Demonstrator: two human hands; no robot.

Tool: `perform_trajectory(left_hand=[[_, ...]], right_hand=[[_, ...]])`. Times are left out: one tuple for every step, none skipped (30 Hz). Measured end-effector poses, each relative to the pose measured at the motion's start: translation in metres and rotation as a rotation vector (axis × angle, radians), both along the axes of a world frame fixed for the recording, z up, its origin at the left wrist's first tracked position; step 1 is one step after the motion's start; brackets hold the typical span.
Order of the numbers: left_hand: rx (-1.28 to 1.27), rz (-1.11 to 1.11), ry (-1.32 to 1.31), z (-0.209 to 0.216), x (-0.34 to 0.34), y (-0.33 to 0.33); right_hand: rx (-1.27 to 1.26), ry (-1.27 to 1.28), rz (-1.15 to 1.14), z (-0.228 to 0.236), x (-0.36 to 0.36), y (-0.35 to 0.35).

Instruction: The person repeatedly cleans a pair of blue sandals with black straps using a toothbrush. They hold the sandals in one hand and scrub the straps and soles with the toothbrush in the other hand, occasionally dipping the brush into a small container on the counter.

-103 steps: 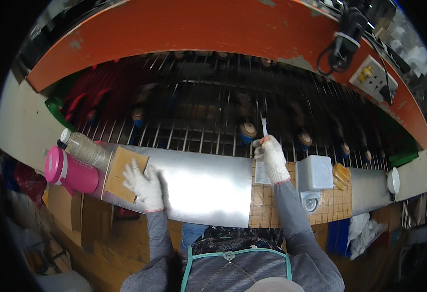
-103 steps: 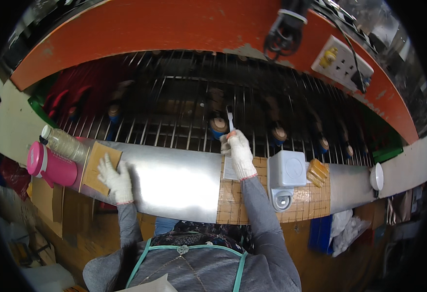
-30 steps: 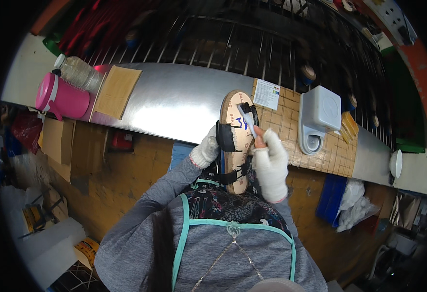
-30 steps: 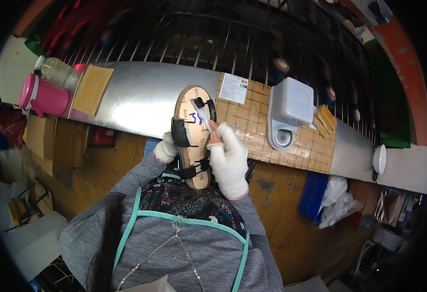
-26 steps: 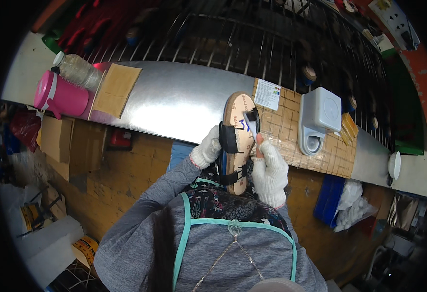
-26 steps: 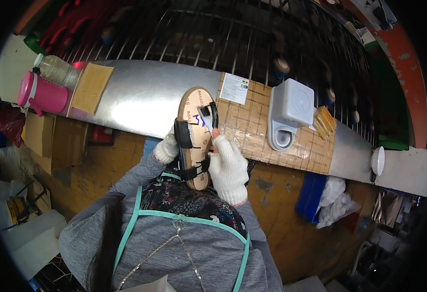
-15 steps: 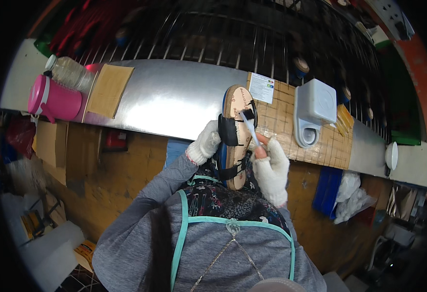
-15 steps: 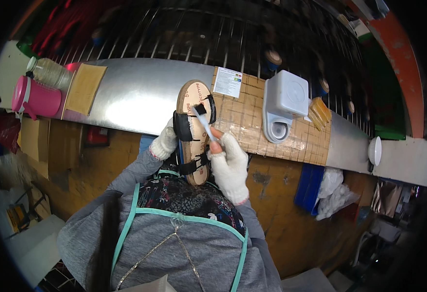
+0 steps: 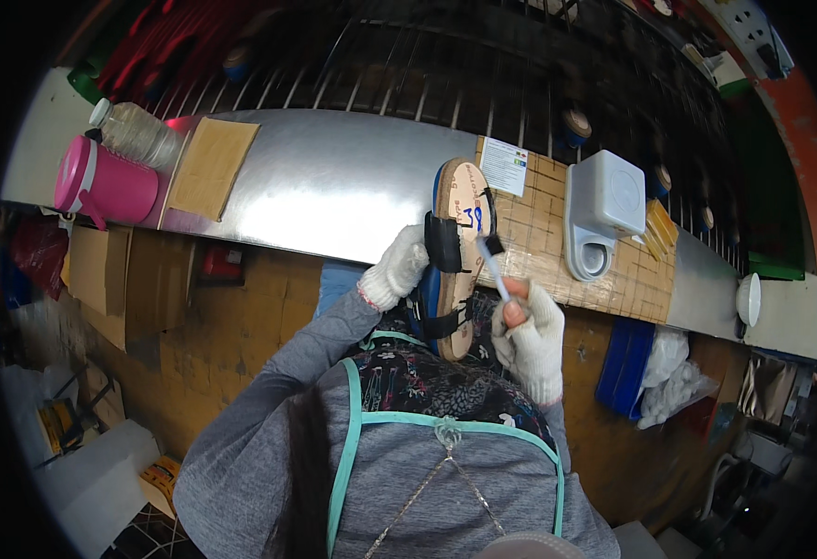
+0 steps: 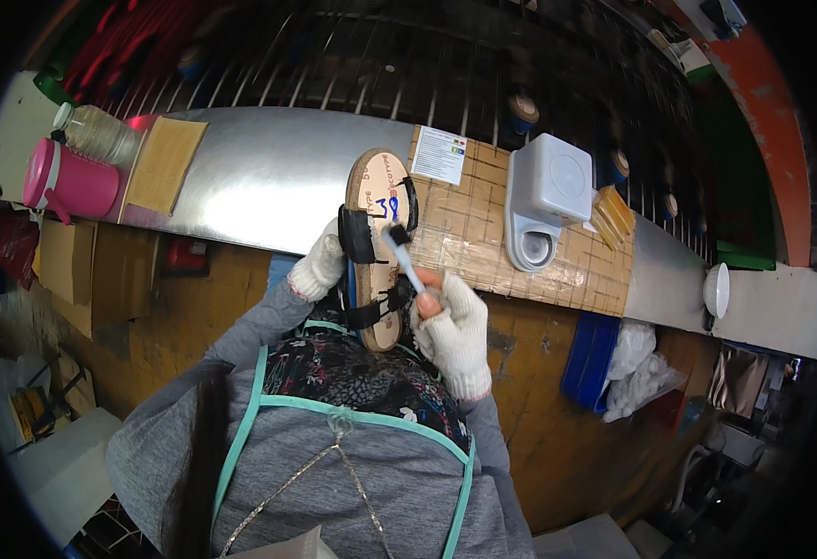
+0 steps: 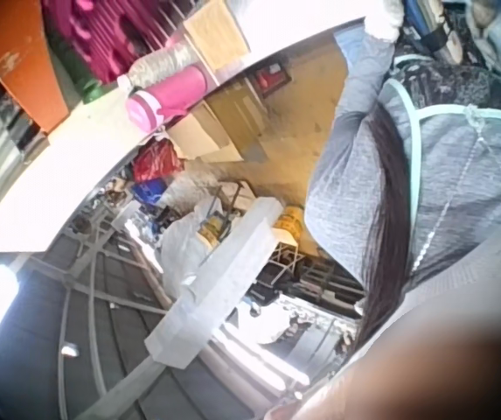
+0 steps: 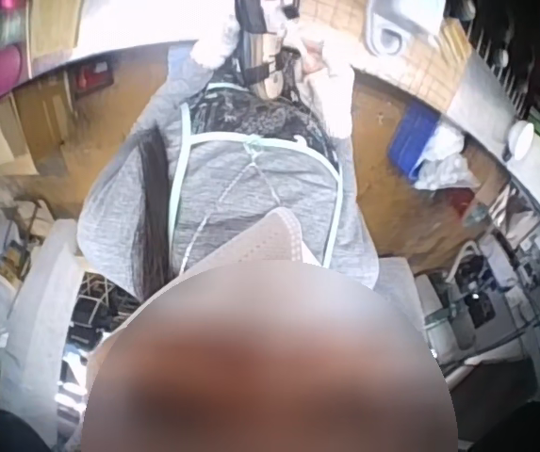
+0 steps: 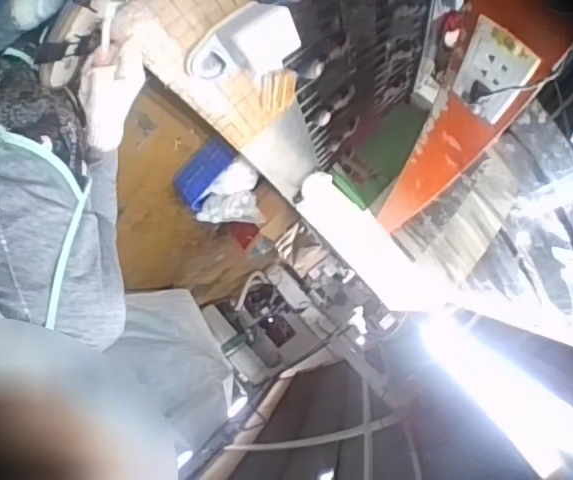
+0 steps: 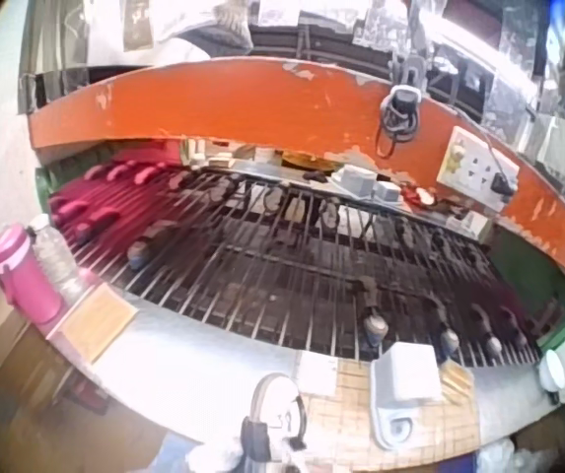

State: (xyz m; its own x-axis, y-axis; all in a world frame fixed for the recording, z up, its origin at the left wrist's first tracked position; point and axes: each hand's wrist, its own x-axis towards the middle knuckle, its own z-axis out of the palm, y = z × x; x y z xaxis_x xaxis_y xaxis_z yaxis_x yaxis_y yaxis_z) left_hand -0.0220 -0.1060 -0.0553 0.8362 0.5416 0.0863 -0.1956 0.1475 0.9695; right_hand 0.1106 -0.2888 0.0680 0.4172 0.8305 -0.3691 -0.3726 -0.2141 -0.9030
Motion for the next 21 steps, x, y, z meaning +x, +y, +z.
perform_trajectory(left_hand=[[0.028, 0.002, 0.029, 0.001, 0.000, 0.000], [0.027, -0.002, 0.039, 0.002, 0.001, -0.002], [0.035, -0.003, 0.045, 0.003, 0.001, -0.003], [0.037, 0.020, 0.046, 0.005, 0.002, -0.004], [0.037, 0.026, 0.034, 0.007, 0.002, -0.005], [0.033, 0.050, 0.018, 0.009, 0.003, -0.007], [0.037, 0.058, 0.010, 0.011, 0.004, -0.007], [0.086, 0.067, 0.011, 0.012, 0.004, -0.006], [0.084, 0.043, 0.031, 0.013, 0.004, -0.004], [0.091, -0.007, 0.061, 0.014, 0.003, -0.003], [0.096, -0.027, 0.087, 0.014, 0.003, -0.001], [0.050, -0.052, 0.067, 0.013, 0.003, -0.001], [0.043, -0.053, 0.062, 0.011, 0.003, -0.001], [0.039, -0.043, 0.044, 0.009, 0.004, -0.002], [0.036, -0.036, 0.029, 0.007, 0.004, -0.002], [0.054, 0.019, 0.013, 0.004, 0.006, -0.004], [0.050, 0.002, 0.021, 0.001, 0.005, -0.004], [0.048, -0.012, 0.028, -0.001, 0.005, -0.003], [0.047, -0.006, 0.034, -0.003, 0.005, -0.002], [0.071, -0.007, 0.056, -0.005, 0.004, 0.000], [0.062, -0.011, 0.049, -0.006, 0.003, 0.000]], right_hand=[[0.068, 0.120, -0.012, 0.001, 0.000, 0.004], [0.051, 0.005, -0.010, -0.001, -0.003, 0.010], [0.037, -0.112, -0.004, -0.006, -0.008, 0.017], [0.059, -0.202, 0.025, -0.011, -0.012, 0.022], [0.084, -0.741, 0.004, -0.019, -0.017, 0.028], [0.109, -0.920, -0.014, -0.023, -0.019, 0.027], [0.106, -1.055, -0.024, -0.027, -0.022, 0.023], [0.129, -1.076, -0.035, -0.031, -0.022, 0.019], [0.138, -1.084, -0.047, -0.033, -0.023, 0.014], [0.143, -1.093, -0.065, -0.034, -0.023, 0.009], [0.119, -0.993, -0.076, -0.033, -0.022, 0.004], [0.095, -0.892, -0.085, -0.030, -0.021, 0.001], [0.108, -0.792, -0.106, -0.026, -0.021, -0.002], [-0.075, -0.477, -0.086, -0.019, -0.018, -0.006], [-0.055, -0.402, -0.066, -0.013, -0.018, -0.006], [-0.085, -0.305, -0.058, -0.007, -0.016, -0.005], [-0.047, -0.177, -0.034, -0.003, -0.015, -0.002], [-0.013, -0.182, -0.049, -0.003, -0.016, 0.006], [-0.066, -0.377, -0.036, -0.005, -0.017, 0.012], [-0.048, -0.539, -0.004, -0.008, -0.018, 0.018], [0.005, -0.685, 0.037, -0.013, -0.018, 0.021]])
